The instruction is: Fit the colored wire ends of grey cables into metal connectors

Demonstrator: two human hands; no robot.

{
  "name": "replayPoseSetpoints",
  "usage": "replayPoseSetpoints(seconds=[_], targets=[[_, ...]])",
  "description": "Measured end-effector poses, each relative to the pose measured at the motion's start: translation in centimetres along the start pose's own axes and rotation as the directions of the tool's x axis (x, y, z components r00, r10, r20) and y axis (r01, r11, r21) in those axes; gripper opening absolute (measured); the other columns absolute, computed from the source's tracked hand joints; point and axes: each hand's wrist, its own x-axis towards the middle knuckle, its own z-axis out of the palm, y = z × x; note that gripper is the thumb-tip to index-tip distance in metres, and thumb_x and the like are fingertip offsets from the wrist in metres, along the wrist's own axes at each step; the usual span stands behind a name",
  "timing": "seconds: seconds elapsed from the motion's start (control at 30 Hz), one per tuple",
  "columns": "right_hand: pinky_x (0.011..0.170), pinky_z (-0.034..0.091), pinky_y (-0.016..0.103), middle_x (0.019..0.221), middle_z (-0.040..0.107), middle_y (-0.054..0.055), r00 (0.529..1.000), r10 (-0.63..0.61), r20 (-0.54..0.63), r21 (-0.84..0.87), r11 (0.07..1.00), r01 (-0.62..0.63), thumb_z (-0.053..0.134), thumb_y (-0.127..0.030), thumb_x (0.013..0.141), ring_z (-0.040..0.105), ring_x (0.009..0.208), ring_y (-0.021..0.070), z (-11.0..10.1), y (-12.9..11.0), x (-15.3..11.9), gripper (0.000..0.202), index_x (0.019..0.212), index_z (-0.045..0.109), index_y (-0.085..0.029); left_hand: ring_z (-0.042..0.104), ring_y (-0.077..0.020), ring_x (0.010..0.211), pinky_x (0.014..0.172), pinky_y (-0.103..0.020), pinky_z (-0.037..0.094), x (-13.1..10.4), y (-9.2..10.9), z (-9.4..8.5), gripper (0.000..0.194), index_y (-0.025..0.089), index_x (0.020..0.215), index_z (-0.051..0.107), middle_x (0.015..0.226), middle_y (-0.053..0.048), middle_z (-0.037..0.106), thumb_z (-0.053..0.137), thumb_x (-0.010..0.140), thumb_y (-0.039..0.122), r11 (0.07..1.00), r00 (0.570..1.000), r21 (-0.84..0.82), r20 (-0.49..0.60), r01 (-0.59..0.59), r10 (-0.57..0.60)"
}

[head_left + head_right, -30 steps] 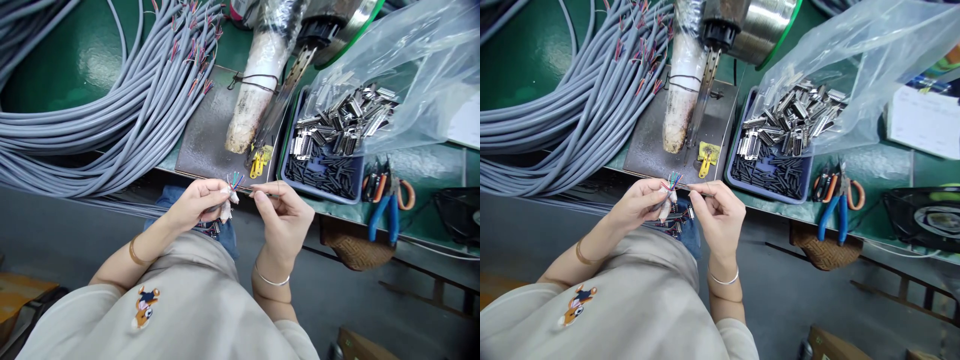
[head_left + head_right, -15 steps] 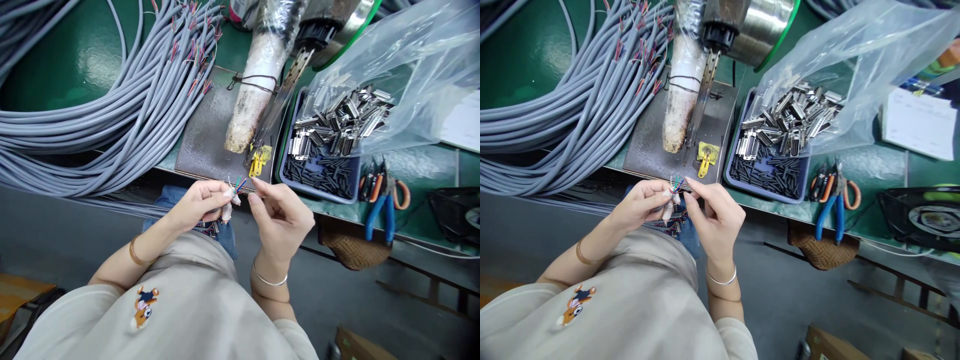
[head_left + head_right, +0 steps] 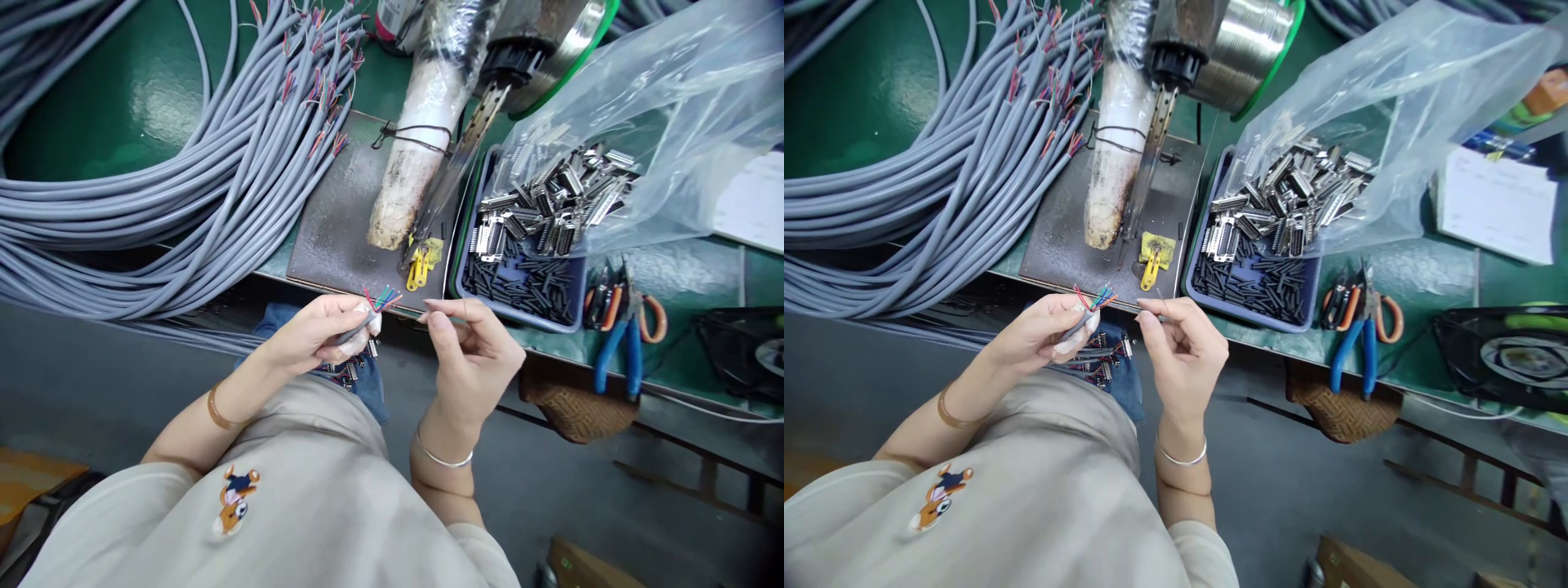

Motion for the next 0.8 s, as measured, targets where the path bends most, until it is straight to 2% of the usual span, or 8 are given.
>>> replayPoseSetpoints(seconds=[0.13, 0.23, 0.47, 0.67, 0.8], targets=[[0.052, 0.04, 0.027, 0.086, 0.07, 0.001, 0.998, -0.023, 0.064, -0.034, 0.999, 0.026, 0.071, -0.031, 0.094, 0.057, 0.063, 0.0112, 0.45, -0.32, -0.03, 0.019, 0.111, 0.079, -0.029, 0.013, -0.0004, 0.035, 0.032, -0.014, 0.013, -0.08, 0.19, -0.17, 0.041, 0.014, 0.08, 0.062, 0.047, 0.011, 0.038, 0.078, 0.086, 0.052, 0.994, 0.996, -0.071, 0.035, 0.083, -0.081], [0.053, 0.043, 0.028, 0.089, 0.071, 0.001, 0.993, -0.06, 0.097, -0.088, 0.994, 0.069, 0.069, -0.03, 0.096, 0.049, 0.059, 0.01, 0.72, -0.61, -0.02, 0.023, 0.116, 0.078, -0.031, 0.012, -0.0001, 0.035, 0.032, -0.013, 0.014, -0.11, 0.21, -0.19, 0.041, 0.015, 0.08, 0.061, 0.046, 0.011, 0.037, 0.078, 0.085, 0.051, 0.99, 0.994, -0.087, 0.04, 0.108, -0.105], [0.055, 0.043, 0.027, 0.085, 0.068, -0.001, 0.984, -0.08, 0.158, -0.092, 0.991, 0.095, 0.068, -0.027, 0.096, 0.037, 0.052, 0.0069, 0.81, -0.77, 0.1, 0.024, 0.118, 0.078, -0.03, 0.013, -0.0001, 0.033, 0.031, -0.013, 0.015, -0.01, 0.15, -0.25, 0.038, 0.014, 0.082, 0.063, 0.047, 0.011, 0.039, 0.076, 0.088, 0.049, 0.992, 0.995, -0.098, 0.065, 0.082, -0.076], [0.059, 0.049, 0.028, 0.085, 0.068, -0.001, 0.987, -0.072, 0.147, -0.096, 0.992, 0.086, 0.067, -0.028, 0.096, 0.043, 0.053, 0.0078, 0.83, -0.72, 0.02, 0.021, 0.114, 0.078, -0.029, 0.016, -0.0003, 0.034, 0.032, -0.013, 0.015, 0.0, -0.09, -0.38, 0.039, 0.014, 0.083, 0.063, 0.048, 0.009, 0.042, 0.077, 0.087, 0.05, 0.994, 0.996, -0.08, 0.044, 0.076, -0.073], [0.056, 0.046, 0.028, 0.082, 0.068, -0.001, 0.989, -0.075, 0.126, -0.084, 0.993, 0.086, 0.068, -0.028, 0.095, 0.042, 0.053, 0.0082, 0.66, -0.72, -0.11, 0.017, 0.109, 0.079, -0.028, 0.018, -0.001, 0.035, 0.034, -0.015, 0.014, 0.0, -0.27, -0.44, 0.043, 0.013, 0.082, 0.064, 0.047, 0.009, 0.042, 0.078, 0.084, 0.054, 0.998, 0.998, -0.029, 0.004, 0.064, -0.064]])
